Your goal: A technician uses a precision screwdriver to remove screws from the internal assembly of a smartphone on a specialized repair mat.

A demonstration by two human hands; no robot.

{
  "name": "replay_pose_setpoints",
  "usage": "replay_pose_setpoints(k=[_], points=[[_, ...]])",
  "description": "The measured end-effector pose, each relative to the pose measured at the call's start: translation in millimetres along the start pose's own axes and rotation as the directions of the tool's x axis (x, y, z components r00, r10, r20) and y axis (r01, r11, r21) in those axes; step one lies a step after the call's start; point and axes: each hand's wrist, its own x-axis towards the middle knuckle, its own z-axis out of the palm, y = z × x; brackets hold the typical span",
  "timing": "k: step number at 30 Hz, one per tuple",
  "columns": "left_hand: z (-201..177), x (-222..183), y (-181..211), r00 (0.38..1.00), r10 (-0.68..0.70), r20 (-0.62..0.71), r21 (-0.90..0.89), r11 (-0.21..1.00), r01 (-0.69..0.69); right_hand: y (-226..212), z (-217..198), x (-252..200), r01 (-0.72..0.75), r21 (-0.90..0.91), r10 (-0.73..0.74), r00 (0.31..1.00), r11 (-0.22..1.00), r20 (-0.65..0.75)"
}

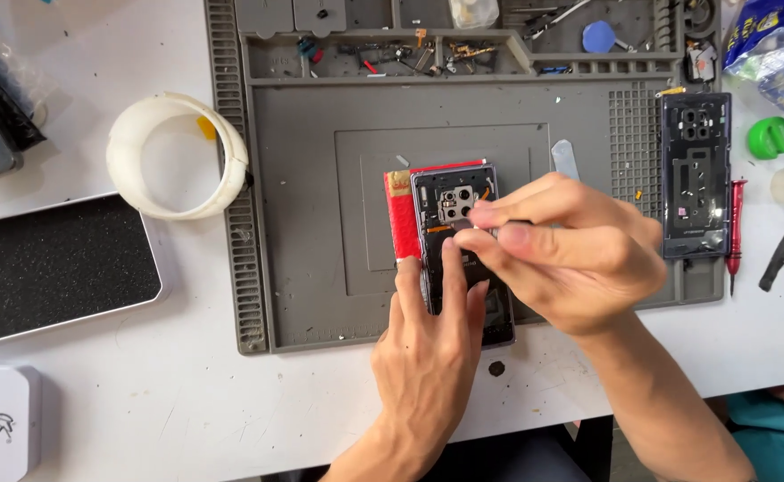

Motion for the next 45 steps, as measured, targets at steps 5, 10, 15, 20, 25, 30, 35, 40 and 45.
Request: replay_pose_setpoints(k=[5,10,15,20,25,30,35,40,45], points=[[0.9,-0.4,1.3,1.0,-0.01,-0.006,0.007,1.0,0.01,-2.7,-1.3,-0.7,-0.096,0.019,0.094,0.992,0.995,0.079],[-2.2,-1.3,-0.5,1.0,-0.003,0.007,-0.015,1.0,0.003,4.1,-8.5,-7.9,-0.078,-0.028,0.08,0.996,0.997,0.044],[-4.2,2.5,-1.5,1.0,0.007,0.016,-0.018,1.0,-0.007,-3.7,-8.3,-1.2,-0.099,-0.071,0.099,0.995,0.993,0.005],[-1.0,4.0,0.9,0.999,-0.024,0.023,-0.042,0.999,0.025,15.3,-5.5,-12.4,-0.088,0.269,0.081,0.996,0.959,0.037],[0.9,4.9,3.9,0.996,-0.068,0.054,-0.041,0.997,0.07,-0.5,-7.5,0.1,-0.238,0.097,0.234,0.971,0.966,0.054],[-2.0,14.2,1.7,0.998,-0.059,0.013,-0.046,0.997,0.059,-13.0,-4.4,4.8,-0.623,0.209,0.554,0.773,0.753,0.31],[0.0,8.3,0.3,0.998,-0.058,0.029,-0.017,0.998,0.058,11.1,9.7,-7.5,-0.164,0.004,0.163,0.983,0.986,0.084],[-2.9,12.7,-1.1,0.998,-0.065,0.023,-0.03,0.997,0.065,5.3,0.4,-28.6,-0.579,0.217,0.569,0.815,0.786,0.112],[-2.0,11.9,2.2,0.996,-0.06,0.064,-0.026,0.998,0.061,12.2,15.1,3.9,-0.138,-0.06,0.143,0.986,0.989,0.081]])
